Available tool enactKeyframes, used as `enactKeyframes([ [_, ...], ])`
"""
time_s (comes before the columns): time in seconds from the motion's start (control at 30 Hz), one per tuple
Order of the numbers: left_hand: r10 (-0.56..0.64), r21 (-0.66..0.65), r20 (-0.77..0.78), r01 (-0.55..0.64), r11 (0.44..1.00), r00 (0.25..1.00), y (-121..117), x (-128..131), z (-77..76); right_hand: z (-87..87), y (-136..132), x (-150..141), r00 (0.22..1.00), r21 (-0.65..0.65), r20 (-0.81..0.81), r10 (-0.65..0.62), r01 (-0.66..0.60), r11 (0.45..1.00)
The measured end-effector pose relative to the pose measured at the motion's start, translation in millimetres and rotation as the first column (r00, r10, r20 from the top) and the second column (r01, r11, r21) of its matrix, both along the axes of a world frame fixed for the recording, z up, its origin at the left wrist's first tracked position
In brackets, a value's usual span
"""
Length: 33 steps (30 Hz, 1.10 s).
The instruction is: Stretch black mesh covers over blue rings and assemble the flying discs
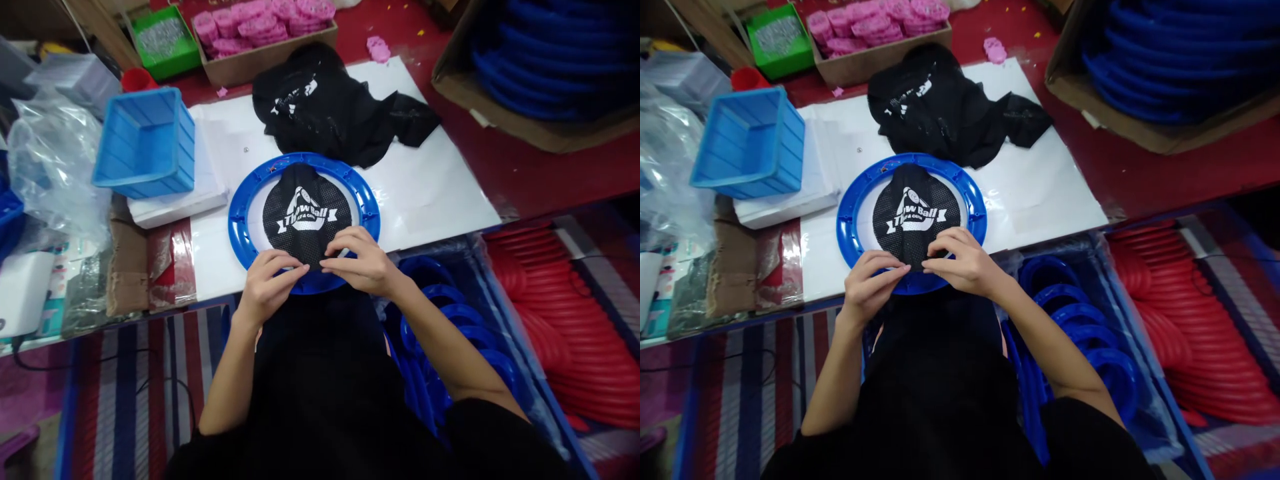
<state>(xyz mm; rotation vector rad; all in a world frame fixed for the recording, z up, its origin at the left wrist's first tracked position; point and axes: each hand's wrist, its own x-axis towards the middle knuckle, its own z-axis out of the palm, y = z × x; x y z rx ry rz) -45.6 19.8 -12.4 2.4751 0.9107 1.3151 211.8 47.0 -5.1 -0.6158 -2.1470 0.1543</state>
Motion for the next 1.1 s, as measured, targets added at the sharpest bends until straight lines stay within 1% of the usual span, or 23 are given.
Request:
enactKeyframes([
  [0.1,-0.046,-0.041,-0.019,0.045,0.998,0.999,4,-2,4.4,4.0,1,5,0.995,-0.066,0.056,0.085,-0.082,0.994],
  [0.23,-0.068,-0.087,-0.096,0.059,0.994,0.993,6,1,12.8,7.0,1,8,0.986,-0.085,0.078,0.148,-0.141,0.986],
  [0.33,-0.079,-0.092,-0.137,0.067,0.994,0.987,5,1,13.7,9.1,0,8,0.982,-0.08,0.113,0.149,-0.141,0.987],
  [0.6,-0.137,-0.122,-0.095,0.125,0.985,0.986,7,-8,10.4,14.7,-8,4,0.961,0.012,0.253,0.107,-0.113,0.993],
  [0.7,-0.152,-0.117,-0.094,0.141,0.983,0.984,8,-9,11.0,16.9,-10,4,0.954,0.071,0.284,0.101,-0.126,0.989],
  [0.8,-0.16,-0.128,-0.115,0.145,0.981,0.98,9,-11,11.2,18.4,-11,4,0.939,0.083,0.325,0.113,-0.148,0.986],
  [0.93,-0.17,-0.138,-0.143,0.151,0.979,0.975,9,-13,11.5,18.4,-11,5,0.931,0.068,0.332,0.148,-0.181,0.981],
  [1.1,-0.172,-0.136,-0.146,0.153,0.979,0.974,9,-14,10.9,16.5,-8,4,0.931,0.087,0.325,0.168,-0.206,0.975],
])
